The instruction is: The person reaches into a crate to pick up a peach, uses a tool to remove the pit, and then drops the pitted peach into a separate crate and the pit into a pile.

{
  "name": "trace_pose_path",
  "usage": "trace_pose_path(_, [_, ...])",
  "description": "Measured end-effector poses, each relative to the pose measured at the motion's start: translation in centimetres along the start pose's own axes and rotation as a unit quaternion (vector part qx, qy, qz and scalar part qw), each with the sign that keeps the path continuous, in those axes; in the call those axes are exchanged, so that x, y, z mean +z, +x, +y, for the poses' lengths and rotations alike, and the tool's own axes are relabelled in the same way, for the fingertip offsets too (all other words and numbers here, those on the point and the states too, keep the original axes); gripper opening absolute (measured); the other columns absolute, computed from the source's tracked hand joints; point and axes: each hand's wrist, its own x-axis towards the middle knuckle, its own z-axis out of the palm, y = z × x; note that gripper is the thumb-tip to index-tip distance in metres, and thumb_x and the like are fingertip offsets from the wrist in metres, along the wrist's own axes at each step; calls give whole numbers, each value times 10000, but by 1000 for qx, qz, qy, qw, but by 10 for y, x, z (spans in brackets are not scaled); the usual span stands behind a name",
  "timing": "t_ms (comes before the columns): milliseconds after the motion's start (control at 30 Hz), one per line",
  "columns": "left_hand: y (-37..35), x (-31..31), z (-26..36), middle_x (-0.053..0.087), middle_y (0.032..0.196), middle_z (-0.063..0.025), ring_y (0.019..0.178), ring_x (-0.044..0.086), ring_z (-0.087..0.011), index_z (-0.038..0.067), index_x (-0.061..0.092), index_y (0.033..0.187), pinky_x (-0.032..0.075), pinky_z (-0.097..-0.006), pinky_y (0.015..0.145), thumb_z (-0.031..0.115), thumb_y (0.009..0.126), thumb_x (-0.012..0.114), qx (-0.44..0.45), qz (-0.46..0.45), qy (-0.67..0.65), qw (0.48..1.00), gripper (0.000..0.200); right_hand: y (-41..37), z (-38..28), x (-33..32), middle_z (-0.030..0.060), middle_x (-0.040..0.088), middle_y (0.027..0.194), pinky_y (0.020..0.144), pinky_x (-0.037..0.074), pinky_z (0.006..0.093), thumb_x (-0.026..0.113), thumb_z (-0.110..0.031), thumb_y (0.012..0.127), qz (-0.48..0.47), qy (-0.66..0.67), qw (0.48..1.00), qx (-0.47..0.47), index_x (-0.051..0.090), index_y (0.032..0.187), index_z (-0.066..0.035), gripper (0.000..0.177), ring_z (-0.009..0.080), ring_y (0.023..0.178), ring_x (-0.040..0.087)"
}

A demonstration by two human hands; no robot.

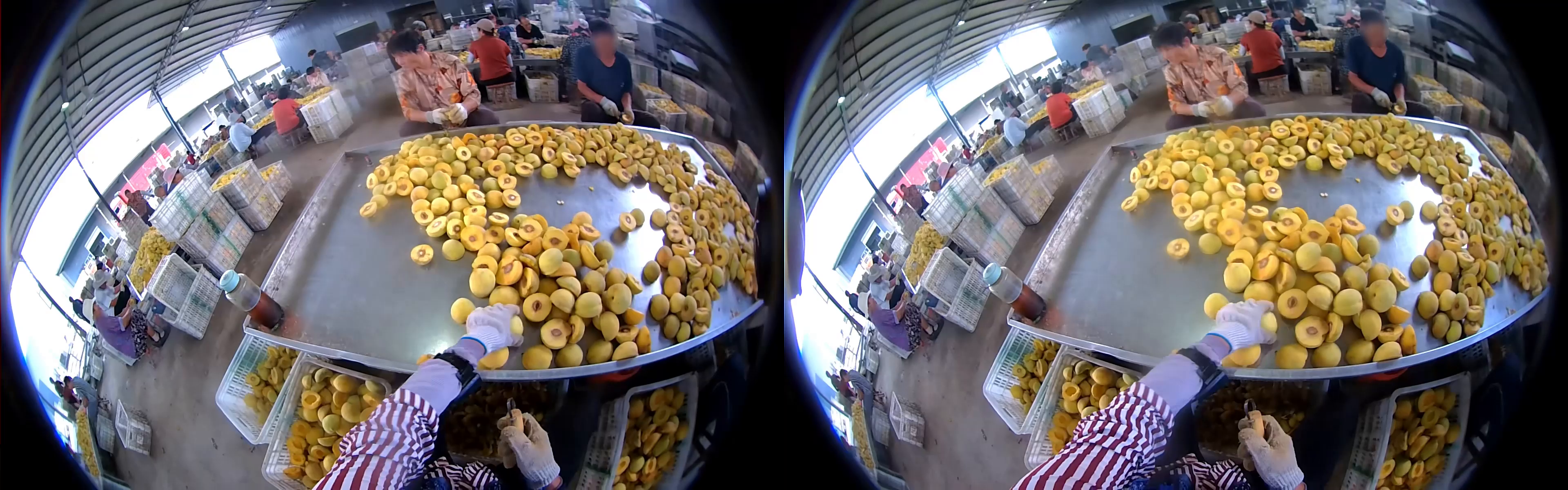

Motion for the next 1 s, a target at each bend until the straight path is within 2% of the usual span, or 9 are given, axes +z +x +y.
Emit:
trace_pose_path(67, [-19,-1,-3,650,1232,-104,1188,611,-258,159,541,1351,495,-365,969,504,744,777,-31,71,-132,988,737,-5,0,-8,-70,448,621,418,323,176,531,-231,1025,10,-9,1000,-20,570,1083,-111,139,18,463,380])
trace_pose_path(100, [-27,2,-4,647,1232,-110,1189,609,-260,155,525,1375,489,-364,978,510,749,775,-50,105,-197,974,762,-4,6,-18,9,552,620,432,425,265,607,-242,976,4,13,1000,-3,570,1108,-125,181,139,453,517])
trace_pose_path(133, [-23,18,-18,632,1231,-113,1137,627,-247,137,453,1434,492,-346,977,477,824,742,-22,106,-346,932,755,-9,-6,-13,37,568,623,421,410,246,590,-201,960,17,28,999,23,568,1075,-73,174,123,448,510])
trace_pose_path(233, [-40,31,-30,598,1259,-118,1113,618,-215,28,434,1407,546,-351,914,302,917,671,51,54,-746,662,609,-14,-26,3,53,566,619,419,391,220,585,-129,934,27,47,997,52,564,1056,-20,165,101,463,510])
trace_pose_path(300, [-73,16,-17,596,1254,-143,1066,645,-256,103,469,1368,607,-397,774,450,940,636,70,5,-849,524,576,-17,-27,6,16,579,799,483,419,195,647,-81,923,2,72,996,58,547,1100,-62,204,65,592,541])
trace_pose_path(467, [-133,15,0,641,1162,-211,887,694,-292,118,475,1384,550,-292,518,598,893,624,1,-33,-838,544,703,-19,-37,13,-8,583,742,509,422,206,690,-178,914,-11,-12,999,47,586,1077,-46,234,40,585,528])
trace_pose_path(500, [-137,20,-2,623,1194,-194,970,678,-315,112,482,1359,583,-334,550,473,917,659,25,-69,-873,482,598,-21,-41,15,-23,599,742,524,421,207,686,-190,920,-12,-29,997,66,592,1087,-49,238,29,597,528])
trace_pose_path(767, [-176,20,32,503,1398,-195,1257,534,-345,-3,377,1457,442,-460,1077,459,940,637,30,0,-873,486,740,-20,-23,17,154,624,736,610,504,342,752,-339,851,34,-204,977,-44,599,1102,-43,417,246,630,642])
trace_pose_path(1000, [-188,21,38,497,1400,-208,1225,558,-341,20,383,1464,476,-454,1039,554,938,587,38,-13,-859,510,777,-27,-38,21,161,651,745,613,518,350,757,-353,842,80,-285,952,-80,608,1082,-54,411,299,664,681])
